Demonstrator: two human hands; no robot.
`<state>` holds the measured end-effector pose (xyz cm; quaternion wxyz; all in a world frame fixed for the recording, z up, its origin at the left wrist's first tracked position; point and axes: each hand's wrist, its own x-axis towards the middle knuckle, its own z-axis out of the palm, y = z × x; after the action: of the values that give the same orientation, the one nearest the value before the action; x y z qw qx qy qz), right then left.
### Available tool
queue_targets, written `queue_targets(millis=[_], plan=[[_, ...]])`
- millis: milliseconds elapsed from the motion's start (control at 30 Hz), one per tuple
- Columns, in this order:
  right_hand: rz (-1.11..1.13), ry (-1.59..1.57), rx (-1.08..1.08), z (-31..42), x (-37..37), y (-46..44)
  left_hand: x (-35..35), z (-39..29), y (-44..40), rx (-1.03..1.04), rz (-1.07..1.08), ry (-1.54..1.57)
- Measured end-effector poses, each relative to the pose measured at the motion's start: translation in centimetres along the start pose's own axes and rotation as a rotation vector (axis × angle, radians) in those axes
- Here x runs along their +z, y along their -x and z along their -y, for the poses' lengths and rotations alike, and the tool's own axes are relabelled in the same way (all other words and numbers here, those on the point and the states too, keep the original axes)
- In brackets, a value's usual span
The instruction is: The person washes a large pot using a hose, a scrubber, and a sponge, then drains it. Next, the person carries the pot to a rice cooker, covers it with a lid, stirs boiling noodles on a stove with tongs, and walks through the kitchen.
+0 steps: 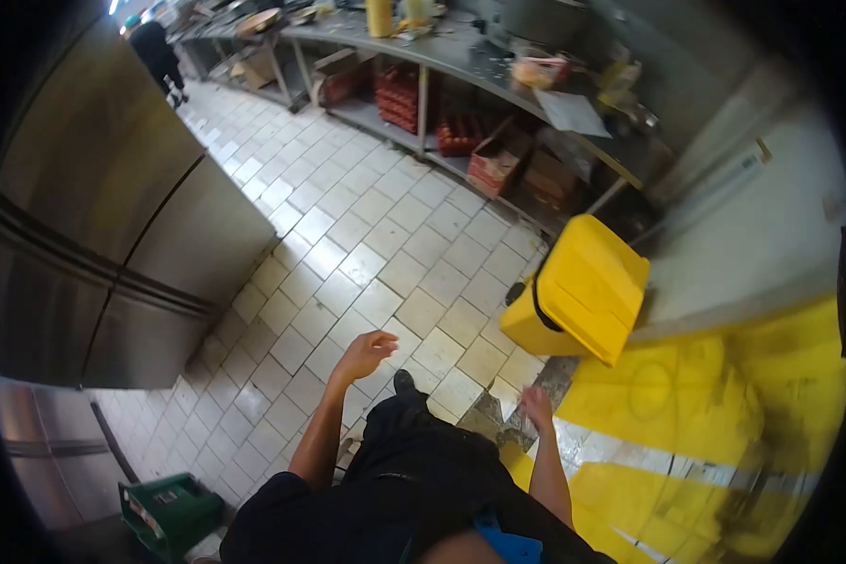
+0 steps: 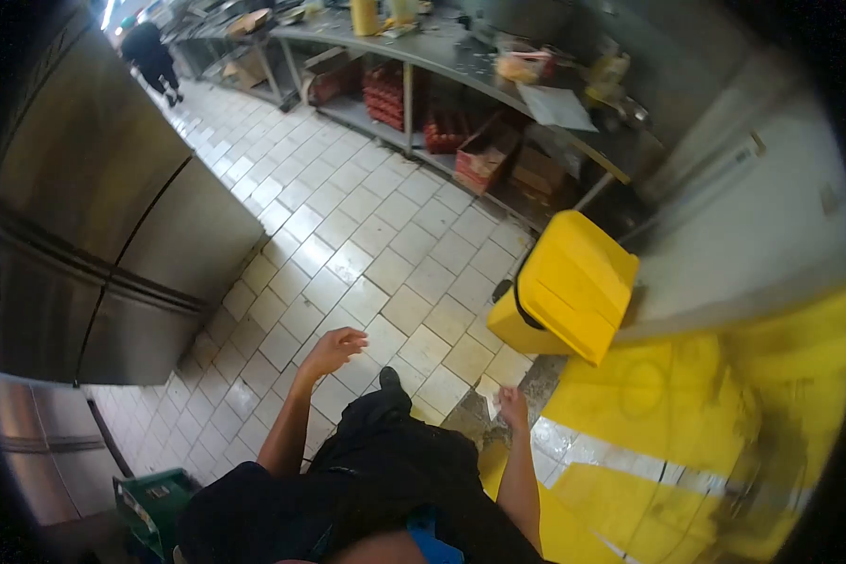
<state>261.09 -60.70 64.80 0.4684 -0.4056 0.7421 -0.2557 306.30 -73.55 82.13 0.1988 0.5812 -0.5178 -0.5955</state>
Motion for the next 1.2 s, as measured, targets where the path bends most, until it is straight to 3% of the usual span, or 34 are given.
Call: queue_targets(millis=[33, 67, 100, 167, 200, 233, 300, 433, 500, 600, 667, 700, 733, 800, 833, 867, 967, 1033, 1067, 1100, 1133, 1167, 1200], plan=[[-0.049, 0.377, 0.063, -8.5, 1.5, -1.8, -1.5, -2.4, -0.2, 0.047, 0.117, 0.103], [0.385, 1.136, -0.151, -12.7, 1.2, -1.4, -3.1, -4.8, -0.2, 0.103, 0.232, 0.191], [0.539, 1.12, -0.061, -13.4, 1.4, 0.2, -4.4, -8.4, 0.5, 0.248, 0.354, 0.316], [0.469, 0.62, 0.449, -10.3, 2.8, 1.5, -7.0, -16.7, 2.9, 0.526, 0.58, 0.555], [0.416, 0.471, 0.578, -9.1, 3.7, 1.3, -7.9, -20.4, 4.0, 0.663, 0.687, 0.676], [0.4, 0.403, 0.635, -7.7, 4.6, 0.8, -8.2, -22.4, 4.5, 0.853, 0.735, 0.717], [0.407, 0.373, 0.693, -5.9, 6.3, -1.8, -11.0, -25.3, 5.2, 0.637, 0.793, 0.683], [0.486, 0.386, 0.779, -0.1, 9.2, -8.8, -12.2, -29.7, -2.5, 1.476, 0.686, 0.671], [0.549, 0.467, 0.776, 2.8, 9.8, -14.8, -17.1, -31.8, -4.4, 1.194, 0.886, 0.351], [0.641, 0.654, 0.631, 9.8, 11.0, -30.1, -22.7, -34.7, -5.5, 1.251, 0.638, 0.257], [0.765, 0.92, 0.269, 14.8, 15.1, -45.9, -26.5, -37.3, -6.7, 1.314, 0.509, 0.112], [0.572, 0.868, 0.104, 28.1, 14.8, -47.8, -28.0, -38.0, -7.8, 1.349, 0.478, 0.066], [0.506, 0.845, -0.139, 32.2, 16.9, -54.7, -29.2, -37.8, -8.8, 1.379, 0.458, 0.036], [0.551, 0.744, -0.162, 51.6, 20.0, -59.5, -30.9, -36.3, -10.3, 1.458, 0.408, -0.033], [0.502, 0.771, -0.487, 54.4, 23.3, -66.4, -31.9, -35.5, -11.2, 1.483, 0.375, -0.04], [0.396, 0.668, -0.624, 59.9, 25.6, -69.2, -33.6, -35.1, -12.2, 1.514, 0.334, -0.034], [0.386, 0.542, -0.694, 74.0, 31.5, -71.1, -41.7, -34.8, -16.4, 1.418, 0.322, 0.409], [0.444, 0.483, -0.654, 77.6, 34.9, -70.9, -48.6, -31.0, -22.0, 1.317, 0.466, 0.582], [0.554, 0.361, -0.512, 78.3, 36.3, -70.9, -50.2, -30.2, -23.3, 1.124, 0.073, 0.873], [0.652, 0.24, -0.364, 79.0, 37.5, -70.8, -54.1, -24.9, -25.6, 0.638, -0.47, 0.497], [0.781, 0.239, -0.238, 79.6, 38.2, -70.1, -56.6, -28.4, -29.3, 0.366, -0.824, 0.189], [0.904, 0.238, -0.116, 80.2, 38.6, -69.5, -58.7, -28.4, -32.1, 0.367, -0.96, -0.324], [0.977, 0.24, -0.044, 80.6, 39.1, -69.4, -60.9, -28.5, -34.6, 0.355, -0.999, -0.584]])
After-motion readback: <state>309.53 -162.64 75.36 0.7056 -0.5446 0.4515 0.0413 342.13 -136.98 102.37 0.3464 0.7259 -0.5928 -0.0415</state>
